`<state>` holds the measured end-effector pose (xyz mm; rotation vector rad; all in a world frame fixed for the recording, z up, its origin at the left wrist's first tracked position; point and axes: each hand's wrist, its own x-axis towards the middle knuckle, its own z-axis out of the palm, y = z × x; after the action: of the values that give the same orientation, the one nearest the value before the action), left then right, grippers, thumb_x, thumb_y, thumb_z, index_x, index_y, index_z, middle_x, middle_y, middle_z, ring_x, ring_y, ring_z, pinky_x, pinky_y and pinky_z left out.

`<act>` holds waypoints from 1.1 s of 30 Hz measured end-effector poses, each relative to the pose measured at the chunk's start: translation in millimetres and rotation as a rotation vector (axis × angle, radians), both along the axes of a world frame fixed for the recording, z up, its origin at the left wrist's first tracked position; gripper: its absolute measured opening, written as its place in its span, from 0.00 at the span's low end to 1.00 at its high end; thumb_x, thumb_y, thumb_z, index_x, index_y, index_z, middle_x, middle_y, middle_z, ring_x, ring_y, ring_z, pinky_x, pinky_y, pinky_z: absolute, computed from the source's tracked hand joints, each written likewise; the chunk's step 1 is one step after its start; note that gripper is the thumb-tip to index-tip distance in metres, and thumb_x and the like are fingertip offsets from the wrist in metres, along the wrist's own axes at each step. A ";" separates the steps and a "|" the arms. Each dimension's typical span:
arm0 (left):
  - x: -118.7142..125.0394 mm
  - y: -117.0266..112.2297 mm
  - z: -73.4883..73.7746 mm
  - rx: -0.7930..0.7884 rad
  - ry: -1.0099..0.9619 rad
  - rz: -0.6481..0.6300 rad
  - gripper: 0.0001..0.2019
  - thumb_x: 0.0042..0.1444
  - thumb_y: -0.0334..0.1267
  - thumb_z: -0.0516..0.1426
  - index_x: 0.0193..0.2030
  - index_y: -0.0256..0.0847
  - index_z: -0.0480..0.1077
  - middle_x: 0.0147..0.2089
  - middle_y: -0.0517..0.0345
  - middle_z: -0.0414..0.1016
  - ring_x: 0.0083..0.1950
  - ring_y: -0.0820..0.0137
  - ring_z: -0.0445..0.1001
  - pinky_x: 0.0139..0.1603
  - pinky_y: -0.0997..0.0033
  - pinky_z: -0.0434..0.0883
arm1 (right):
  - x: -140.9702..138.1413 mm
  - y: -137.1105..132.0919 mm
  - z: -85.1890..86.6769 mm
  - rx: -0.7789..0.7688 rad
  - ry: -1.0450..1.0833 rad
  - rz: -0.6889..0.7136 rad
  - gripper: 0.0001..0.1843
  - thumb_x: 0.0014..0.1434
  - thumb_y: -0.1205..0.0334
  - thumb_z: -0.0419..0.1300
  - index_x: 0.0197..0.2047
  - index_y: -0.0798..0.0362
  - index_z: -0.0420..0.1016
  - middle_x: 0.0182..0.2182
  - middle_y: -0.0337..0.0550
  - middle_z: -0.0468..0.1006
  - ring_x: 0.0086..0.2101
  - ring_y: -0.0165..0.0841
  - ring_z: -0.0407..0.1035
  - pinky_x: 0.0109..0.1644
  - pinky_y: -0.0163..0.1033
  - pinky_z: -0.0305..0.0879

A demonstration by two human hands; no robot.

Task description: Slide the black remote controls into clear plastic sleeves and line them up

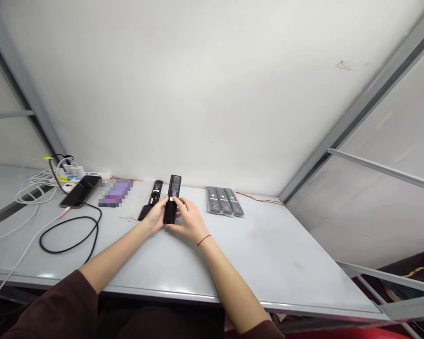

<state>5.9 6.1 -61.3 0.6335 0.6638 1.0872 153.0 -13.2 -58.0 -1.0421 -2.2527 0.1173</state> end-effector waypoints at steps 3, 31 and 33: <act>1.0 -1.6 -0.8 0.018 0.025 -0.001 0.19 0.59 0.47 0.52 0.53 0.42 0.63 0.47 0.48 0.74 0.42 0.65 0.76 0.43 0.62 0.74 | 1.7 1.2 0.8 0.007 -0.020 -0.002 0.48 0.47 0.47 0.66 0.66 0.53 0.52 0.54 0.58 0.64 0.51 0.48 0.62 0.53 0.54 0.62; -14.3 13.0 14.4 -0.010 -0.055 0.374 0.10 0.53 0.36 0.59 0.41 0.42 0.66 0.40 0.57 0.75 0.47 0.70 0.74 0.46 0.71 0.72 | -8.0 0.0 6.1 -0.793 0.845 0.094 0.24 0.54 0.56 0.58 0.53 0.53 0.64 0.21 0.34 0.69 0.21 0.29 0.63 0.26 0.35 0.63; -16.6 15.5 13.4 -0.013 -0.085 0.406 0.11 0.52 0.34 0.59 0.43 0.42 0.66 0.40 0.58 0.75 0.47 0.70 0.75 0.46 0.71 0.72 | -8.2 0.3 7.2 -0.885 1.041 0.099 0.23 0.53 0.56 0.60 0.51 0.52 0.64 0.18 0.31 0.65 0.19 0.27 0.60 0.24 0.33 0.60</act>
<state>-10.7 21.6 -47.9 0.4468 0.7436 1.4766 144.9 -12.9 -50.8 -0.9164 -1.2326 1.4300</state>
